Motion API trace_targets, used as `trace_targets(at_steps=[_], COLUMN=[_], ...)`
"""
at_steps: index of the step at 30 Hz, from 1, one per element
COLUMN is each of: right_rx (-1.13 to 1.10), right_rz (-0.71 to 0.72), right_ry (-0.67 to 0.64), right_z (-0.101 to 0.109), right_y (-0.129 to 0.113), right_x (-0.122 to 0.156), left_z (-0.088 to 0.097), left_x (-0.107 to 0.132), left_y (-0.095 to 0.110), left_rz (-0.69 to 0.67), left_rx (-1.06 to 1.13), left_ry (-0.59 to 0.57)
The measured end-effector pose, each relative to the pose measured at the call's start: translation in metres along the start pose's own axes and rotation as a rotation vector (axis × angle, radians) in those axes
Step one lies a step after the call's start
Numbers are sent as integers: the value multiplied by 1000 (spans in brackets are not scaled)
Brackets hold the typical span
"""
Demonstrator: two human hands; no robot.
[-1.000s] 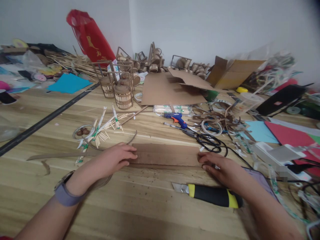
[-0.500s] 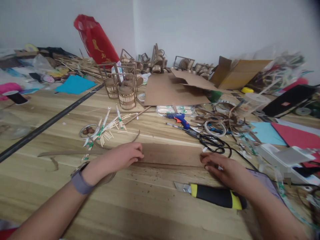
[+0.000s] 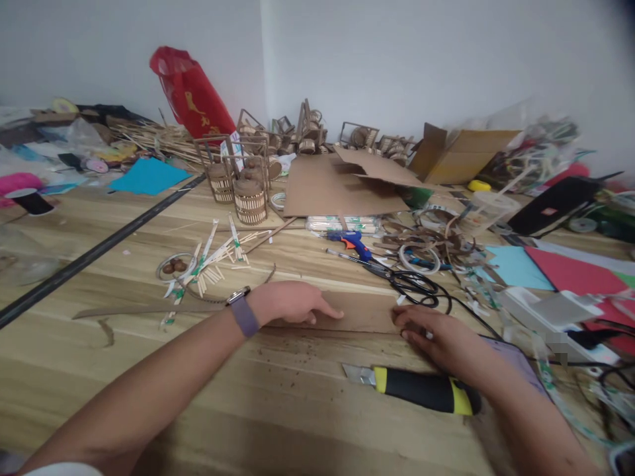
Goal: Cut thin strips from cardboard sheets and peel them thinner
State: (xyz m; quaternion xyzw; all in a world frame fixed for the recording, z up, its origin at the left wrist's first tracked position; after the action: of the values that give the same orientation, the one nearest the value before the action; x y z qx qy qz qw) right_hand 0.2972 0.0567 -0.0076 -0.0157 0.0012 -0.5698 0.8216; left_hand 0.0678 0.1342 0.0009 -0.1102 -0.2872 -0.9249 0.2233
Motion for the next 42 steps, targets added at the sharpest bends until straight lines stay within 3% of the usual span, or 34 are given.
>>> trace_targets(at_steps=[5, 10, 15, 20, 25, 29, 32, 36, 42], right_rx=[142, 319, 388, 345, 209, 50, -84, -173, -199], right_rz=[-99, -249, -314, -314, -358, -392, -355, -264, -77], right_ry=[-43, -113, -179, -167, -7, 209, 283, 235, 75], right_z=[20, 34, 20, 11, 37, 54, 46, 22, -5], right_y=[-6, -4, -5, -6, -5, -1, 1, 2, 3], right_x=[-19, -72, -125, -143, -126, -83, -46, -13, -7], left_z=[-2, -3, -3, -2, -4, -5, -6, -5, -3], left_x=[-1, -1, -1, -1, -3, -4, -3, -2, -2], left_y=[-3, -4, -2, 0, -4, -7, -7, -6, -4], left_rz=[6, 10, 16, 29, 22, 1, -4, 15, 23], left_rx=[-1, -1, 2, 4, 28, 54, 67, 64, 73], left_ry=[-1, 11, 1, -6, -9, 10, 12, 16, -5])
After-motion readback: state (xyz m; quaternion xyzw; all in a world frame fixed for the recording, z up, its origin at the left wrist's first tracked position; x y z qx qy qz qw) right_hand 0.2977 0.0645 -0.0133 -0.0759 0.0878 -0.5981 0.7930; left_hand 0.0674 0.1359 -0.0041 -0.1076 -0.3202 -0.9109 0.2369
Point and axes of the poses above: each hand's wrist, its own x-axis away from the middle knuckle, its own z-axis out of the back of the hand, y = z × x, the point moved 5 cm from there along -x, towards the middle knuckle, and after that the axes turned 15 degrees about x, right-handed, at the moved point
